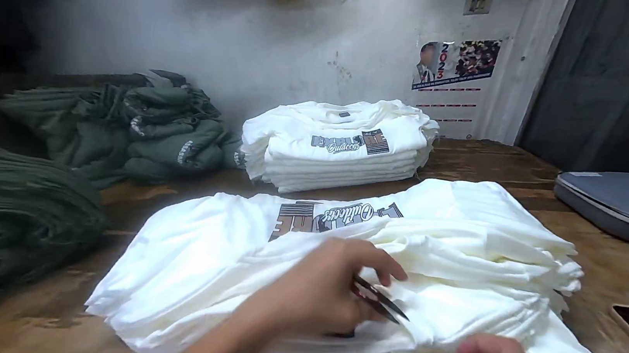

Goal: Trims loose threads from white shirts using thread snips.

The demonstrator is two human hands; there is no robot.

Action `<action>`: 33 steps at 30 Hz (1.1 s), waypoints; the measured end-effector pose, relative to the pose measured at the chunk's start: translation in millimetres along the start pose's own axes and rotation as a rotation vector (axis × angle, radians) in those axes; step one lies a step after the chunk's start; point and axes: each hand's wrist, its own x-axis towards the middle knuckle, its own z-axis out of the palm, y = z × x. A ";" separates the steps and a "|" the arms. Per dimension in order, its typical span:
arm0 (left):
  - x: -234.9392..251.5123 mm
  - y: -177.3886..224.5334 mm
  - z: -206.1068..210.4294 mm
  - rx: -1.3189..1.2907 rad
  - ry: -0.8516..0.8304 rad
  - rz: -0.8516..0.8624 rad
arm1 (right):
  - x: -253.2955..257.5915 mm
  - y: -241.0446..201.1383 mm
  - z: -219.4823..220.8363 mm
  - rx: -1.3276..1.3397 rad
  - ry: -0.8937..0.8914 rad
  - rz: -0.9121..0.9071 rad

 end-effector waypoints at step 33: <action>-44.3 54.1 32.7 0.150 0.351 -0.068 | 3.3 28.9 51.4 0.192 0.530 -0.201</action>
